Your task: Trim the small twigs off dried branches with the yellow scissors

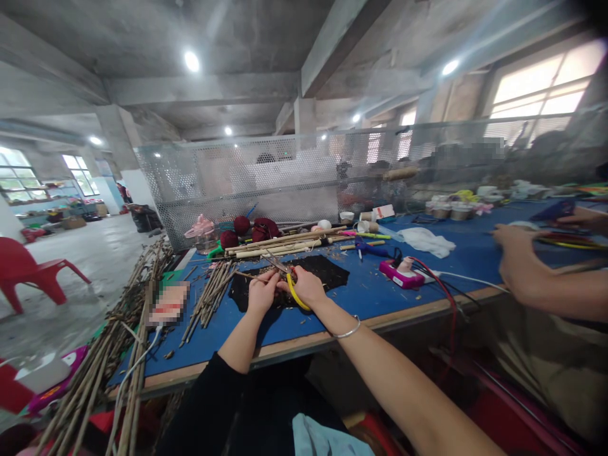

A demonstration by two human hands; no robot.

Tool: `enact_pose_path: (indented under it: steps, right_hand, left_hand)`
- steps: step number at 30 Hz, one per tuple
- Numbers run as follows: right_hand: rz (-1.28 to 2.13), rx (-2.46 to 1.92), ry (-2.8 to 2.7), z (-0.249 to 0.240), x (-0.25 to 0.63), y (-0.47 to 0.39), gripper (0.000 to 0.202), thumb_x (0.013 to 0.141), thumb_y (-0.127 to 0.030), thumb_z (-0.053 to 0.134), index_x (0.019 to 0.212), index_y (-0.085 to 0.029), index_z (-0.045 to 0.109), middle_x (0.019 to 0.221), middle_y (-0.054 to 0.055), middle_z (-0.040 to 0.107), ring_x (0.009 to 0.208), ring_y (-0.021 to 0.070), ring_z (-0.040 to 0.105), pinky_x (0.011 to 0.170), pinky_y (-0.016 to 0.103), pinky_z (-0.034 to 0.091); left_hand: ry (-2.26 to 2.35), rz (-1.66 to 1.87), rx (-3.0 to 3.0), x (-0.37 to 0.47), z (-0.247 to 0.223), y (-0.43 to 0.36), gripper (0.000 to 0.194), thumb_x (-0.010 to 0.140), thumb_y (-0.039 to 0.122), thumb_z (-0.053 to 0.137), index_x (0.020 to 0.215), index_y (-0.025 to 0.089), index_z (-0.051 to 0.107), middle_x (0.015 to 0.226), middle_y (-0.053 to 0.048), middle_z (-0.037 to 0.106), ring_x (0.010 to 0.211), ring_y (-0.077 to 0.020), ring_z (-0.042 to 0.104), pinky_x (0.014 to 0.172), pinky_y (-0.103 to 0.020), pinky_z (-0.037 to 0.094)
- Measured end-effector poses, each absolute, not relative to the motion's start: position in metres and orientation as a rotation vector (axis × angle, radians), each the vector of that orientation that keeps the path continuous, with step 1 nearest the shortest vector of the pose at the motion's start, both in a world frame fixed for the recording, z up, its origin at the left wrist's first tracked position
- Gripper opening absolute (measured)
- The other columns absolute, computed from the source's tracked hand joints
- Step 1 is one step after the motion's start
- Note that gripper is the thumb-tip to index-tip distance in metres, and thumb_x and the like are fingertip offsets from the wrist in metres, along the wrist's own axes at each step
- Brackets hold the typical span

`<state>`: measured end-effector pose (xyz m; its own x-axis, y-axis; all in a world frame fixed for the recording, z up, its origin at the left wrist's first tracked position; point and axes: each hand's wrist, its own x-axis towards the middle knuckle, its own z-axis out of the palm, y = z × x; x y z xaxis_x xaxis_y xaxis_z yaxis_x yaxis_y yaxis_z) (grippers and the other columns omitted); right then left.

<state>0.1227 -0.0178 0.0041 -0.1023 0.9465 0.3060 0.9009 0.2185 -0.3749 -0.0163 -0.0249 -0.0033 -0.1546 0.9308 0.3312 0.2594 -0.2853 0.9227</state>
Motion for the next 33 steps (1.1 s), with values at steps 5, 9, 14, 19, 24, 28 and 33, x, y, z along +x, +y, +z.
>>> enact_pose_path:
  steps: [5, 9, 14, 19, 24, 28, 33]
  right_hand:
    - [0.139, -1.747, -2.006, 0.0039, 0.1224, -0.0177, 0.060, 0.067, -0.072, 0.042, 0.094, -0.019, 0.051, 0.088, 0.009, 0.063, 0.084, 0.0239, 0.060, 0.067, 0.027, 0.039]
    - [0.152, -1.741, -1.999, 0.0019, 0.1230, -0.0159, 0.060, 0.068, -0.072, 0.041, 0.096, -0.020, 0.054, 0.089, 0.009, 0.064, 0.084, 0.0233, 0.060, 0.069, 0.028, 0.040]
    - [0.181, -1.761, -1.992, 0.0007, 0.1236, -0.0145, 0.057, 0.070, -0.069, 0.042, 0.098, -0.021, 0.055, 0.090, 0.008, 0.064, 0.085, 0.0223, 0.060, 0.070, 0.027, 0.040]
    - [0.158, -1.766, -1.988, -0.0008, 0.1240, -0.0128, 0.056, 0.070, -0.069, 0.041, 0.095, -0.021, 0.055, 0.089, 0.008, 0.064, 0.084, 0.0231, 0.060, 0.068, 0.028, 0.041]
    - [0.066, -1.743, -2.004, -0.0040, 0.1232, -0.0119, 0.063, 0.066, -0.073, 0.042, 0.097, -0.018, 0.050, 0.087, 0.009, 0.063, 0.084, 0.0245, 0.060, 0.070, 0.031, 0.039]
    - [0.063, -1.686, -2.031, -0.0040, 0.1232, -0.0127, 0.062, 0.067, -0.070, 0.045, 0.098, -0.017, 0.047, 0.092, 0.010, 0.061, 0.088, 0.0233, 0.058, 0.071, 0.029, 0.038]
    - [0.023, -1.594, -2.057, -0.0026, 0.1246, -0.0127, 0.059, 0.068, -0.068, 0.047, 0.097, -0.016, 0.048, 0.094, 0.010, 0.060, 0.092, 0.0237, 0.056, 0.073, 0.028, 0.037]
  left_hand:
    - [1.371, 1.466, 1.478, -0.0152, -0.0029, -0.0250, 0.031, 0.073, 0.029, 0.056, 0.095, 0.010, 0.067, 0.051, -0.001, 0.060, 0.042, -0.0091, 0.051, 0.042, -0.019, 0.041]
    - [1.379, 1.479, 1.484, -0.0160, -0.0055, -0.0231, 0.031, 0.073, 0.029, 0.056, 0.096, 0.010, 0.066, 0.049, -0.001, 0.059, 0.040, -0.0083, 0.050, 0.042, -0.018, 0.041]
    - [1.368, 1.483, 1.474, -0.0172, -0.0093, -0.0205, 0.033, 0.073, 0.030, 0.056, 0.097, 0.010, 0.066, 0.052, -0.001, 0.060, 0.042, -0.0090, 0.051, 0.042, -0.019, 0.042]
    - [1.355, 1.503, 1.422, -0.0178, -0.0107, -0.0181, 0.034, 0.072, 0.031, 0.058, 0.097, 0.011, 0.065, 0.057, -0.002, 0.062, 0.044, -0.0088, 0.052, 0.043, -0.018, 0.043]
    - [1.385, 1.547, 1.387, -0.0210, -0.0117, -0.0155, 0.036, 0.072, 0.035, 0.057, 0.099, 0.011, 0.064, 0.054, -0.001, 0.061, 0.041, -0.0082, 0.051, 0.043, -0.018, 0.041]
    - [1.389, 1.540, 1.423, -0.0206, -0.0108, -0.0166, 0.034, 0.069, 0.035, 0.060, 0.092, 0.011, 0.067, 0.056, -0.002, 0.063, 0.043, -0.0090, 0.053, 0.046, -0.019, 0.042]
    - [1.398, 1.500, 1.458, -0.0169, -0.0073, -0.0202, 0.030, 0.068, 0.032, 0.060, 0.088, 0.012, 0.068, 0.069, -0.004, 0.067, 0.045, -0.0091, 0.054, 0.046, -0.019, 0.042]
